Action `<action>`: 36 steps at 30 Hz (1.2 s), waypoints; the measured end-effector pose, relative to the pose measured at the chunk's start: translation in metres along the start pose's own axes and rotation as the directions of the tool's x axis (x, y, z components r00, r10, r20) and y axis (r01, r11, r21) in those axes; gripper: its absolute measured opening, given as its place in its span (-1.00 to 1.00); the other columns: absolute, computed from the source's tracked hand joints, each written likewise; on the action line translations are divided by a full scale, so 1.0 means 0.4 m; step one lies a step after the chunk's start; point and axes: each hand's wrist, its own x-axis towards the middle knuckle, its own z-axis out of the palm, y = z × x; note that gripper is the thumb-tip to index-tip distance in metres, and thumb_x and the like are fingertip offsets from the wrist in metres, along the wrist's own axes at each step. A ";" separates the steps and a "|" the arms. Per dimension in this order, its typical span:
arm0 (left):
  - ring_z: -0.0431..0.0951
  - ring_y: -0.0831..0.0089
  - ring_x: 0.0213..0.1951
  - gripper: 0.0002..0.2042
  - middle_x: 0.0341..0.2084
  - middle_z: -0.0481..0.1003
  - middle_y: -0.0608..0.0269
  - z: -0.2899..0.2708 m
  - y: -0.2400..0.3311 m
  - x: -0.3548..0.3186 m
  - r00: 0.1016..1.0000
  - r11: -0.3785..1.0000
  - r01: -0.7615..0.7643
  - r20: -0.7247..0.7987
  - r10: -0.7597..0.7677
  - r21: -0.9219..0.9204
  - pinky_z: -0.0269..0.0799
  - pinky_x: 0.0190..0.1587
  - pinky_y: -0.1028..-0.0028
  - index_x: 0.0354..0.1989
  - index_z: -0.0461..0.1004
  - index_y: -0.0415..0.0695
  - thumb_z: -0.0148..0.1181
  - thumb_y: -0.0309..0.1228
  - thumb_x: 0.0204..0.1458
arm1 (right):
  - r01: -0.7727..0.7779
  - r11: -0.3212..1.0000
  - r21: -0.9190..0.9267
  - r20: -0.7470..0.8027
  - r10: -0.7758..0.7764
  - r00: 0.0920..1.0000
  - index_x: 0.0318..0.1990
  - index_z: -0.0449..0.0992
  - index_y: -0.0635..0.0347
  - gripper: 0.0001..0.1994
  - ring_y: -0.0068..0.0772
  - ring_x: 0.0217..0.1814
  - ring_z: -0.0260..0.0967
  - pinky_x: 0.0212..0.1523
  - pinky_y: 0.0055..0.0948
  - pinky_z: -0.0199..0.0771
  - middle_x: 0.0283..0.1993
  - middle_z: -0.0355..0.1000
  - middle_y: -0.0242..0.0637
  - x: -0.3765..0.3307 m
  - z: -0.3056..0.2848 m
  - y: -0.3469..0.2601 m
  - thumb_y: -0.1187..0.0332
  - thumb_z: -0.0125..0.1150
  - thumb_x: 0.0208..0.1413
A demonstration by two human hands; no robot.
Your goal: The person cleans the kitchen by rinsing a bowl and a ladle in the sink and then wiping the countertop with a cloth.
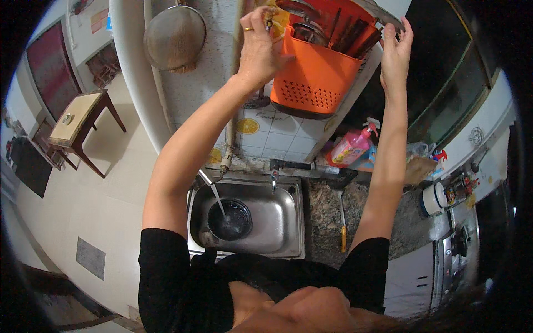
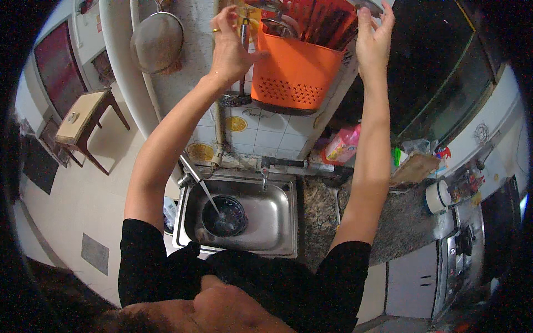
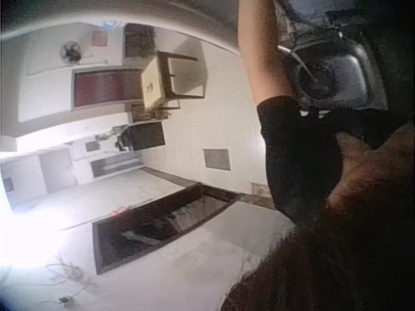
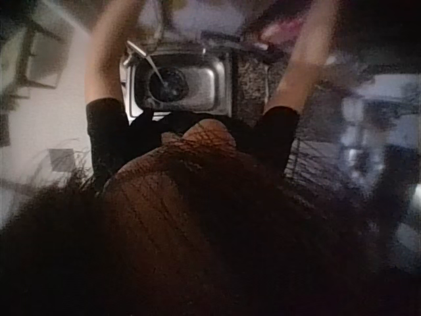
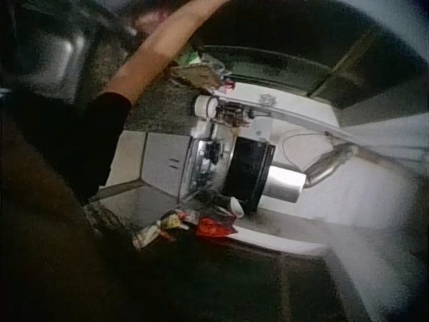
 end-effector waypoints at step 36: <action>0.02 -0.06 0.06 -0.24 0.06 -0.08 -0.17 -0.031 0.044 0.053 0.936 0.939 -0.310 0.219 0.274 0.151 0.03 0.07 0.25 0.15 -0.14 -0.08 -0.05 -0.71 -0.36 | 0.253 0.926 -0.280 0.120 -0.228 0.966 -0.05 0.21 0.07 -0.56 -0.26 0.12 0.03 0.03 -0.32 0.07 0.11 0.07 -0.21 -0.095 -0.048 0.010 0.19 0.14 -0.10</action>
